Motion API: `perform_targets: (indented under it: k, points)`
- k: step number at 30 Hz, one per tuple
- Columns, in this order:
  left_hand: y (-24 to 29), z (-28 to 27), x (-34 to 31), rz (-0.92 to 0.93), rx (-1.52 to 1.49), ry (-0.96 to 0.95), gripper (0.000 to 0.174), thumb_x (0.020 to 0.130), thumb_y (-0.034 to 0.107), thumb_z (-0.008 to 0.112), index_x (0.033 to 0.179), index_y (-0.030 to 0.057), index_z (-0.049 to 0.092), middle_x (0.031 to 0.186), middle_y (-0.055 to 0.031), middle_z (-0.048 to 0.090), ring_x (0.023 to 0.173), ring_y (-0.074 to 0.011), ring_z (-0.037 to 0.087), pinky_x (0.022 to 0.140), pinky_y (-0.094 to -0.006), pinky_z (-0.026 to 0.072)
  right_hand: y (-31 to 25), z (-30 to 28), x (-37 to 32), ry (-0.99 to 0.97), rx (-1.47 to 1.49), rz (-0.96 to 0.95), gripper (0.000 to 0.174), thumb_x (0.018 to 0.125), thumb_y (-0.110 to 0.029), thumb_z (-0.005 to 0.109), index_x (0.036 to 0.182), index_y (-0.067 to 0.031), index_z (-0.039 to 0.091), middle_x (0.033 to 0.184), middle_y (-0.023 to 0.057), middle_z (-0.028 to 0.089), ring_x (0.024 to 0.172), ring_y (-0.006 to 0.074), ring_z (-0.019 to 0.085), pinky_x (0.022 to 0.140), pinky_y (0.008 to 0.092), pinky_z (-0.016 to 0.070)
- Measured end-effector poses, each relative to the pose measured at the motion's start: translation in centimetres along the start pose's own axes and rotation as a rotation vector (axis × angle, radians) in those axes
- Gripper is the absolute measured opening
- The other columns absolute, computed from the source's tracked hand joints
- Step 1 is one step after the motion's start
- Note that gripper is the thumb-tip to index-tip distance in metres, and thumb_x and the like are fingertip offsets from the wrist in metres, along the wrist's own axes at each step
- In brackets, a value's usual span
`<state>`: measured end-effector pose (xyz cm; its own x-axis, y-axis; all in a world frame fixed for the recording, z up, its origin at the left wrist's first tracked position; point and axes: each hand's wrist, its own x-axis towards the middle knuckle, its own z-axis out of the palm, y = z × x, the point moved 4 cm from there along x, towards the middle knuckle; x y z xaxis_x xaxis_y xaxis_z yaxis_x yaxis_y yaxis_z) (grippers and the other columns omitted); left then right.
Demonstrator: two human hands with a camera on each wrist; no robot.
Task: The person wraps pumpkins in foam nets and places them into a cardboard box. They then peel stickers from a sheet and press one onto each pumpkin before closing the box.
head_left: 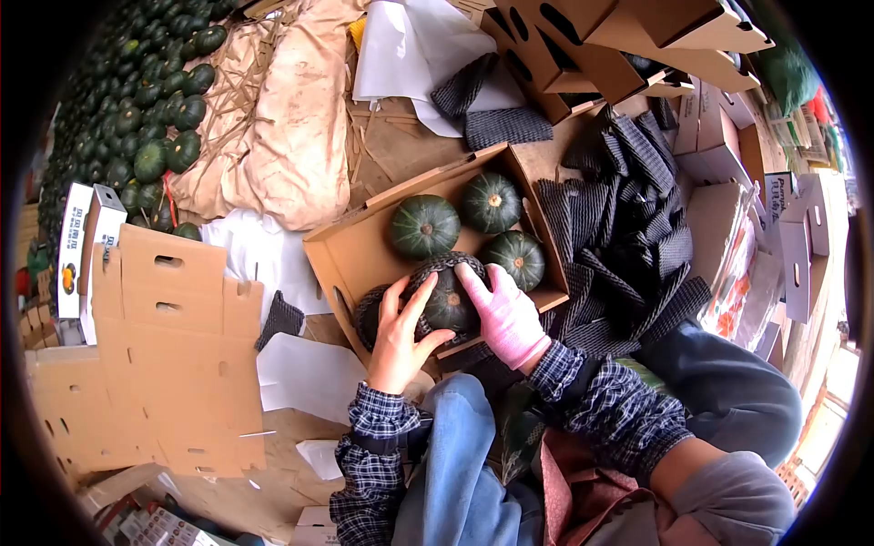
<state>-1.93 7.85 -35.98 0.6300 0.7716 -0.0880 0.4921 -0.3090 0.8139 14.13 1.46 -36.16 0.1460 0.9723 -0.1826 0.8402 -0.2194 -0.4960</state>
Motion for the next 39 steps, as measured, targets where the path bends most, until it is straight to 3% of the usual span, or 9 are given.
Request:
perform_targets:
  k: [7,17,19,25,27,31,36,37,39]
  points:
    - [-2.2,-0.4,1.6,-0.031,-0.236,-0.136,0.098,0.059,0.014,0.089,0.145,0.0109,0.043,0.130,-0.0159,0.051,0.121,-0.0335,0.053,0.105,-0.0409,0.0423,1.0,-0.1,1.5,-0.170,0.174,0.129,0.072,0.078,0.006,0.056,0.144,-0.0167,0.037,0.112,0.0202,0.050,0.094,0.0436,0.062,0.079,0.0491,0.0534]
    - [-0.1,-2.0,0.9,-0.004,-0.121,-0.212,0.121,0.055,0.019,0.092,0.154,0.0148,0.023,0.143,-0.0195,0.035,0.134,-0.0397,0.037,0.112,-0.0448,0.0347,0.6,0.3,1.2,-0.024,0.353,0.010,0.071,0.078,0.011,0.050,0.144,-0.0135,0.040,0.118,0.0219,0.052,0.102,0.0433,0.060,0.088,0.0456,0.0515]
    - [0.6,-4.8,1.3,0.062,0.117,-0.147,0.123,0.050,0.013,0.093,0.152,0.0176,0.025,0.143,-0.0199,0.035,0.133,-0.0426,0.037,0.111,-0.0461,0.0353,-1.4,-0.3,2.2,0.204,0.674,-0.067,0.067,0.082,0.008,0.047,0.145,-0.0114,0.037,0.122,0.0246,0.055,0.105,0.0401,0.062,0.092,0.0414,0.0500]
    - [-4.8,-9.2,3.9,0.160,0.525,0.051,0.116,0.048,-0.011,0.083,0.146,0.0276,0.033,0.143,-0.0199,0.031,0.128,-0.0449,0.043,0.103,-0.0475,0.0453,-4.0,8.3,8.2,-0.140,1.521,0.316,0.067,0.082,0.004,0.052,0.144,-0.0061,0.032,0.135,0.0190,0.051,0.123,0.0242,0.050,0.101,0.0334,0.0433]
    - [-5.4,-8.6,3.3,0.145,0.564,-0.020,0.113,0.054,-0.014,0.075,0.147,0.0326,0.032,0.138,-0.0189,0.035,0.119,-0.0419,0.048,0.100,-0.0467,0.0466,-4.5,8.7,7.5,-0.247,1.367,0.398,0.063,0.080,0.007,0.052,0.140,-0.0013,0.037,0.129,0.0167,0.054,0.121,0.0255,0.052,0.101,0.0321,0.0432]
    - [-5.7,-8.0,3.8,0.211,0.721,-0.025,0.108,0.051,-0.007,0.080,0.143,0.0255,0.033,0.135,-0.0175,0.042,0.120,-0.0370,0.052,0.112,-0.0636,0.0241,-3.7,10.2,7.5,-0.239,1.487,0.491,0.060,0.080,0.009,0.054,0.137,0.0001,0.037,0.123,0.0141,0.057,0.116,0.0227,0.054,0.099,0.0295,0.0444]
    - [-9.7,-5.3,6.0,-0.106,0.901,-0.074,0.061,0.088,0.010,0.060,0.142,0.0311,0.041,0.130,-0.0135,0.048,0.121,-0.0320,0.052,0.108,-0.0766,0.0091,-3.8,9.5,9.2,-0.333,0.846,0.342,0.049,0.085,0.004,0.056,0.134,0.0040,0.047,0.122,0.0160,0.059,0.113,0.0228,0.056,0.099,0.0298,0.0447]
    - [-9.7,-4.7,5.7,-0.096,0.896,-0.070,0.061,0.088,0.010,0.060,0.142,0.0311,0.041,0.130,-0.0135,0.048,0.121,-0.0320,0.052,0.108,-0.0766,0.0091,-3.1,8.5,8.9,-0.327,0.907,0.257,0.046,0.086,0.001,0.056,0.132,0.0030,0.051,0.121,0.0154,0.060,0.114,0.0237,0.056,0.099,0.0306,0.0448]
    - [-8.6,-4.7,5.6,-0.199,1.036,0.006,0.092,0.065,0.002,0.080,0.144,0.0274,0.040,0.140,-0.0121,0.043,0.132,-0.0323,0.043,0.105,-0.0798,0.0087,-1.5,4.4,7.1,-0.207,0.862,0.003,0.034,0.087,-0.004,0.053,0.119,-0.0018,0.061,0.105,0.0196,0.068,0.102,0.0314,0.065,0.092,0.0352,0.0493]
